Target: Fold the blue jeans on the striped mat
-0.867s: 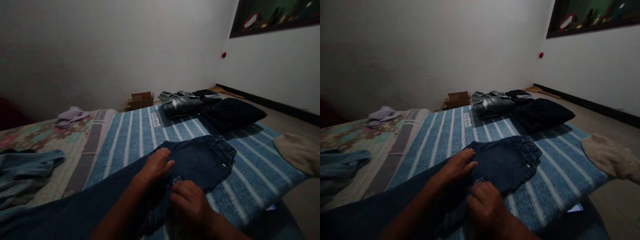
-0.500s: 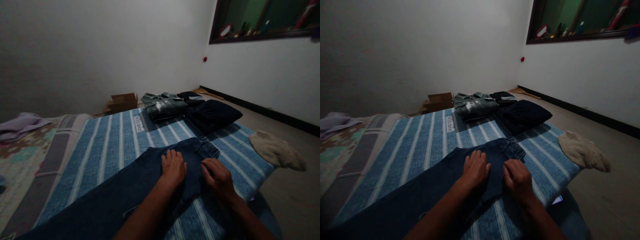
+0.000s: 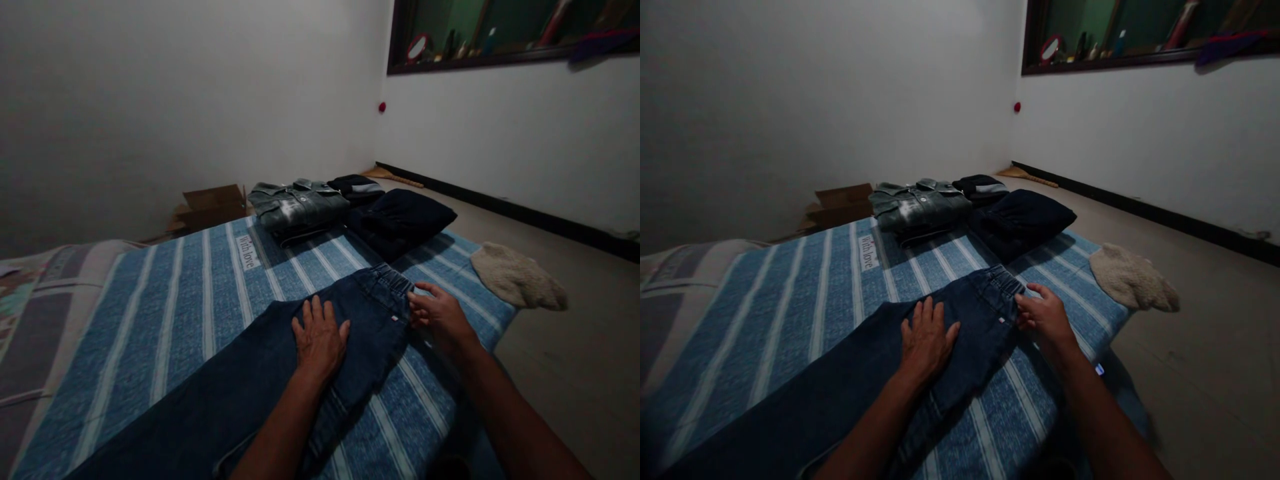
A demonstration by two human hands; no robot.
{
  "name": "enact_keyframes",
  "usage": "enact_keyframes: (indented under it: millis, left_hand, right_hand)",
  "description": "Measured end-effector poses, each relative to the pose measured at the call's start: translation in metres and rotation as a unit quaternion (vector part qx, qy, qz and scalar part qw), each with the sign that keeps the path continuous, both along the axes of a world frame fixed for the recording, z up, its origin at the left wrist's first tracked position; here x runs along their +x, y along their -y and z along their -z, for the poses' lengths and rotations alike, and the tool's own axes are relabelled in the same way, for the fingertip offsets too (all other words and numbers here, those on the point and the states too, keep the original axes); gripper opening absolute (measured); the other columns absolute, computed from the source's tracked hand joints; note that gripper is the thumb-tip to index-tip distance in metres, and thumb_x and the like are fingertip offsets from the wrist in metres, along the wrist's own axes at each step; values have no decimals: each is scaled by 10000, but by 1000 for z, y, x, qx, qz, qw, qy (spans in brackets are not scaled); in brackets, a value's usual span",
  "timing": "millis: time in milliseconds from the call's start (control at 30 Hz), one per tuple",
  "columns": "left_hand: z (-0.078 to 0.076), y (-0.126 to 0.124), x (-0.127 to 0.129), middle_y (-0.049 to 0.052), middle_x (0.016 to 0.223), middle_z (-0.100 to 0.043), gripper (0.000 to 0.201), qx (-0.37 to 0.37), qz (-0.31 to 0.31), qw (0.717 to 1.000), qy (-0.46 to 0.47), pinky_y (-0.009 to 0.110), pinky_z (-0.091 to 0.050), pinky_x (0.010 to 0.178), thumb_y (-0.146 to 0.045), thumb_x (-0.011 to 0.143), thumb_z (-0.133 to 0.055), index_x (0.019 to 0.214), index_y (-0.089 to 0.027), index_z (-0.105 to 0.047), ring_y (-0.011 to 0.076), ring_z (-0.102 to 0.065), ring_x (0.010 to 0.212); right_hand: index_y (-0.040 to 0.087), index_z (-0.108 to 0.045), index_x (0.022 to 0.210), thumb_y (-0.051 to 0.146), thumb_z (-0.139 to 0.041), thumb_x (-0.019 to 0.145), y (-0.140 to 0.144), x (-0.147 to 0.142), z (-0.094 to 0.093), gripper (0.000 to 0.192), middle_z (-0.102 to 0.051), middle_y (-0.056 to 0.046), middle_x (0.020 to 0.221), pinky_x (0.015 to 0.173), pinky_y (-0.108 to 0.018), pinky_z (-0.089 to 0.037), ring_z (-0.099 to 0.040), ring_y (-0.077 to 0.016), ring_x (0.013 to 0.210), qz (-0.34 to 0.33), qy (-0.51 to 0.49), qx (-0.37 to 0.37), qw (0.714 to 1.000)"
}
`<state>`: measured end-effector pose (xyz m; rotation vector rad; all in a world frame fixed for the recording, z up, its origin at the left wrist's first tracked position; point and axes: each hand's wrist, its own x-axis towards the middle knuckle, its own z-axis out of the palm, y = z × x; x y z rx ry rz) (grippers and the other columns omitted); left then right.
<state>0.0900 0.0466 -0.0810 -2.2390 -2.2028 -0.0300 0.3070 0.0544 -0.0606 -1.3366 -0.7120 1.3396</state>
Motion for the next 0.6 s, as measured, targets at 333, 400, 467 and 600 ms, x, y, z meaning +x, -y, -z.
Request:
enact_keyframes:
  millis: [333,400,467,600]
  left_hand:
    - [1,1,1,198,1494,-341,529,8,-6,1000,14,590,-267,1059,-434,921,-416,1350,-127,-460,362,-268,1390]
    - [0,2,1,190,1492,-351,517,8,-10,1000,27,585,-268,1064,-424,916,-434,1342,-133,-466,348,-275,1390]
    - [-2,3,0,184,1486,-364,503,10,-19,999,39,568,-270,1074,-405,916,-442,1334,-128,-469,325,-289,1389]
    - [-3,1,-5,197,1483,-362,516,28,-69,996,53,565,-267,1078,-406,918,-437,1336,-104,-461,317,-288,1390]
  right_hand:
    - [165,-601,934,337,-649,685,-2,-16,7,307,-590,32,644,493,-212,-437,-541,-104,544,-92,31,56,994]
    - [164,-597,873,295,-641,634,-4,-15,12,277,-563,46,603,470,-213,-422,-513,-98,509,-79,49,36,995]
    - [163,-587,820,268,-628,598,-5,-13,15,248,-538,51,563,438,-209,-395,-484,-92,468,-75,56,13,995]
    - [170,-566,760,235,-619,553,-5,-8,15,223,-508,51,530,422,-218,-392,-481,-98,452,-62,78,-27,995]
